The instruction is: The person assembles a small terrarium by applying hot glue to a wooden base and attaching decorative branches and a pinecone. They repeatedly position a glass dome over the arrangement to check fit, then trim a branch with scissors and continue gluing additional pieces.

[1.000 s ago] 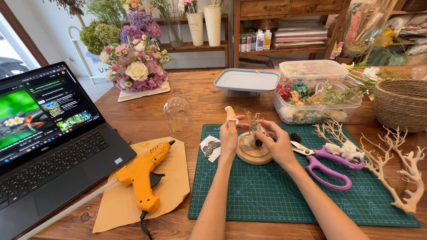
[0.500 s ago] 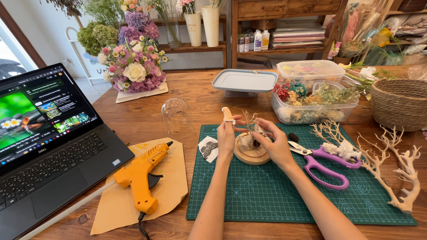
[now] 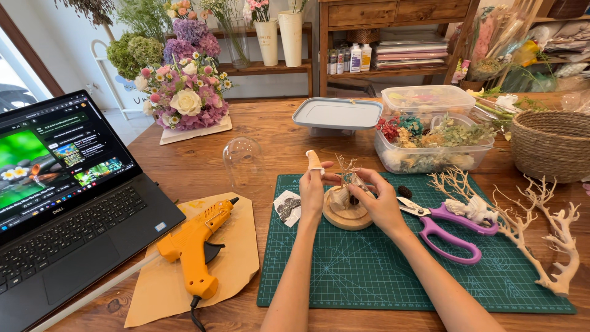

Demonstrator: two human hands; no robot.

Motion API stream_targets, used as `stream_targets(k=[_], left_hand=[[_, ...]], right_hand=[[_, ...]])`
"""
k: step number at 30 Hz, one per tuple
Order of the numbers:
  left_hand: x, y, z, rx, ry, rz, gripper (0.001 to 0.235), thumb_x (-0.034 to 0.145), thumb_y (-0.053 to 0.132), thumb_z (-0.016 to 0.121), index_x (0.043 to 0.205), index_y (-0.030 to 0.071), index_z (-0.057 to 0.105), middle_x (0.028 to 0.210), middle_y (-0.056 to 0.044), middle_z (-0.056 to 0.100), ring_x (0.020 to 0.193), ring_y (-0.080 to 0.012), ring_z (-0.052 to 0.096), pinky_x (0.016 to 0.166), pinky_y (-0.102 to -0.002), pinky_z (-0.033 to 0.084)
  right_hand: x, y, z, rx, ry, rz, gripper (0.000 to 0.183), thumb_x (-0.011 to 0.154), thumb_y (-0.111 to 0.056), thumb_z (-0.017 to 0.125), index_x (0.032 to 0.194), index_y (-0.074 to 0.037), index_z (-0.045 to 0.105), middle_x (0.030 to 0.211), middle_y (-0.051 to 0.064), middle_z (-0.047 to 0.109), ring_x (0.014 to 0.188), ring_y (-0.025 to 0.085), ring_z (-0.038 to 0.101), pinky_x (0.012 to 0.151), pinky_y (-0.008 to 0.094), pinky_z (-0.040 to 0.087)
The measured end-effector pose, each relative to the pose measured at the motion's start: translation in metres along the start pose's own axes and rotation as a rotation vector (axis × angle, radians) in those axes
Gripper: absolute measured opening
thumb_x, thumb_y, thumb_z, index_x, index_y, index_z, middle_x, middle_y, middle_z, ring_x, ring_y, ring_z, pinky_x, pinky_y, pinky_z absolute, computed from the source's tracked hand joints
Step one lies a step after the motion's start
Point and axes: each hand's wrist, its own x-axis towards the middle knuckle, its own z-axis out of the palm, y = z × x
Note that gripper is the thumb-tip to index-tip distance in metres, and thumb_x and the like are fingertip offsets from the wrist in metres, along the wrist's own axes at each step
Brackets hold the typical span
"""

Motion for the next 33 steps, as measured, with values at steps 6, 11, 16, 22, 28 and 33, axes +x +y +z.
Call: stream_targets(k=[6, 11, 16, 22, 28, 33], left_hand=[[0.002, -0.004, -0.002, -0.017, -0.008, 0.011, 0.066, 0.107, 0.052, 0.035, 0.113, -0.005, 0.069, 0.075, -0.022, 0.072, 0.070, -0.0296, 0.075, 0.076, -0.034, 0.059], [0.005, -0.010, -0.004, -0.023, -0.014, 0.014, 0.064, 0.107, 0.049, 0.034, 0.114, -0.005, 0.068, 0.076, -0.023, 0.072, 0.070, -0.0301, 0.075, 0.075, -0.034, 0.059], [0.005, -0.011, -0.003, -0.036, -0.016, 0.019, 0.059, 0.107, 0.045, 0.036, 0.114, -0.004, 0.068, 0.076, -0.023, 0.072, 0.070, -0.0307, 0.075, 0.074, -0.035, 0.060], [0.003, -0.009, -0.002, -0.035, -0.013, 0.016, 0.062, 0.108, 0.046, 0.033, 0.114, -0.005, 0.067, 0.076, -0.023, 0.072, 0.070, -0.0308, 0.074, 0.075, -0.035, 0.060], [0.004, -0.011, -0.004, -0.035, -0.014, 0.013, 0.065, 0.108, 0.050, 0.034, 0.115, -0.006, 0.067, 0.077, -0.023, 0.072, 0.072, -0.0303, 0.075, 0.078, -0.037, 0.059], [0.001, -0.007, -0.002, -0.019, 0.000, 0.007, 0.068, 0.107, 0.055, 0.034, 0.113, -0.004, 0.068, 0.079, -0.021, 0.073, 0.074, -0.0295, 0.075, 0.082, -0.038, 0.058]], right_hand=[[0.001, -0.002, 0.000, -0.002, 0.001, -0.008, 0.041, 0.087, -0.016, 0.077, 0.127, -0.010, 0.068, 0.116, 0.012, 0.070, 0.117, 0.024, 0.062, 0.101, 0.046, 0.047], [0.001, 0.001, 0.000, -0.001, 0.005, -0.014, 0.041, 0.086, -0.017, 0.078, 0.126, -0.010, 0.069, 0.116, 0.013, 0.071, 0.116, 0.025, 0.062, 0.101, 0.046, 0.047], [0.002, 0.001, 0.000, 0.007, 0.011, 0.001, 0.043, 0.085, -0.017, 0.079, 0.125, -0.008, 0.068, 0.116, 0.013, 0.070, 0.118, 0.024, 0.062, 0.102, 0.046, 0.046], [0.000, 0.004, 0.000, 0.009, 0.010, 0.009, 0.044, 0.085, -0.016, 0.079, 0.126, -0.008, 0.067, 0.117, 0.014, 0.070, 0.119, 0.026, 0.062, 0.103, 0.046, 0.046], [-0.002, -0.005, 0.001, 0.022, 0.010, 0.020, 0.053, 0.080, -0.018, 0.083, 0.129, -0.009, 0.065, 0.119, 0.015, 0.070, 0.125, 0.027, 0.060, 0.104, 0.043, 0.044], [-0.003, -0.009, 0.002, 0.031, 0.011, 0.022, 0.055, 0.080, -0.017, 0.083, 0.131, -0.008, 0.064, 0.123, 0.017, 0.068, 0.128, 0.029, 0.058, 0.105, 0.044, 0.044]])
